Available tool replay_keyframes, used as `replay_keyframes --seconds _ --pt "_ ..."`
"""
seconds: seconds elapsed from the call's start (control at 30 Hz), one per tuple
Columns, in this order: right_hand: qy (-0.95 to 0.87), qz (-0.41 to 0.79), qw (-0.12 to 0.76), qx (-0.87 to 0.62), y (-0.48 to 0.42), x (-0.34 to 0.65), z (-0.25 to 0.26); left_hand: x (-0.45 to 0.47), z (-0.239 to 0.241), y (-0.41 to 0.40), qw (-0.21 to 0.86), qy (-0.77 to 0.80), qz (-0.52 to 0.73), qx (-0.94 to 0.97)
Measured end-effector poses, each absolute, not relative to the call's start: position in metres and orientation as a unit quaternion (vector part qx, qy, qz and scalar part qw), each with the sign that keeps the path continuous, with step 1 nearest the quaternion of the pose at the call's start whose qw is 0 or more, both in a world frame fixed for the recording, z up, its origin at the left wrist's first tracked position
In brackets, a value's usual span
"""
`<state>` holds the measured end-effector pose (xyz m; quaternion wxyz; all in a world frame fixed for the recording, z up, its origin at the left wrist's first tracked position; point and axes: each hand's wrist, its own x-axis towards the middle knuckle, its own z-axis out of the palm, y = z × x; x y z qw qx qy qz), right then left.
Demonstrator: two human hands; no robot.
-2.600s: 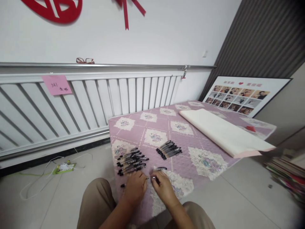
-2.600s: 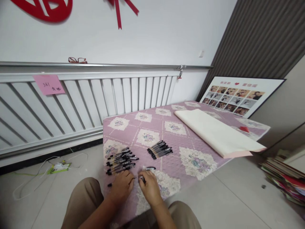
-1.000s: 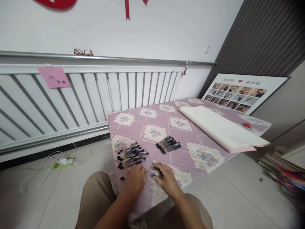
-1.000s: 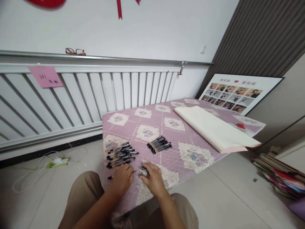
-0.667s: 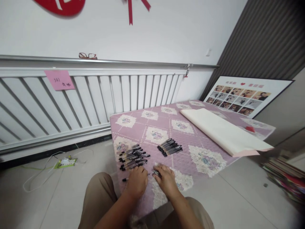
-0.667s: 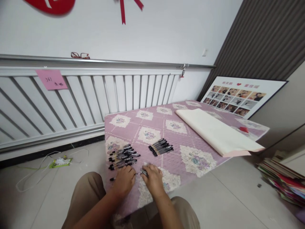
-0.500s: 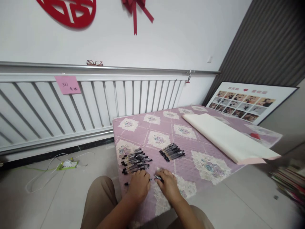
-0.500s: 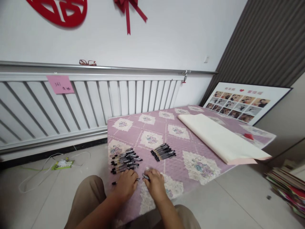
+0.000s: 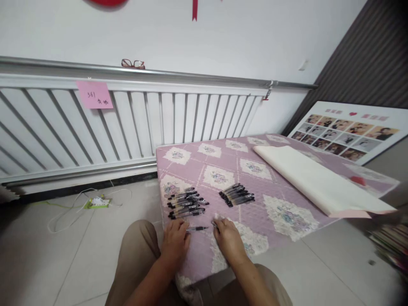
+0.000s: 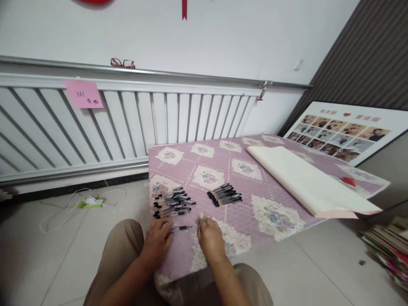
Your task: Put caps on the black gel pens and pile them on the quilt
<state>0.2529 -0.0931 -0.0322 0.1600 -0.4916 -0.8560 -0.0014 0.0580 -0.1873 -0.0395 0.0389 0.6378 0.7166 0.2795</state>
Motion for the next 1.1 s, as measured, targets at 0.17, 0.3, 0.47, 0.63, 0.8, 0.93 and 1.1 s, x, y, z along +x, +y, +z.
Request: replay_keyframes --seconds 0.17,0.3,0.47,0.63,0.8,0.93,1.1 --pt "-0.863 0.007 0.097 -0.495 -0.089 0.250 -0.025 0.059 -0.037 -0.185 0.060 0.715 0.277 0.639" --pt "-0.862 0.018 0.065 -0.502 -0.086 0.248 -0.017 0.058 -0.036 -0.185 0.073 0.717 0.261 0.642" --pt "-0.862 0.061 0.081 -0.497 -0.083 0.245 -0.016 0.058 -0.034 -0.184 0.081 0.719 0.250 0.643" --pt "-0.861 0.087 0.110 -0.489 -0.076 0.245 -0.014 0.059 -0.035 -0.186 0.081 0.722 0.266 0.634" --pt "-0.882 0.157 0.152 -0.418 -0.074 0.221 -0.004 0.059 -0.040 -0.186 0.065 0.724 0.281 0.627" --pt "-0.899 0.181 0.143 -0.372 -0.077 0.193 0.000 0.058 -0.043 -0.184 0.054 0.727 0.275 0.627" --pt "-0.908 0.185 0.137 -0.350 -0.076 0.184 0.004 0.058 -0.040 -0.184 0.056 0.726 0.271 0.629"
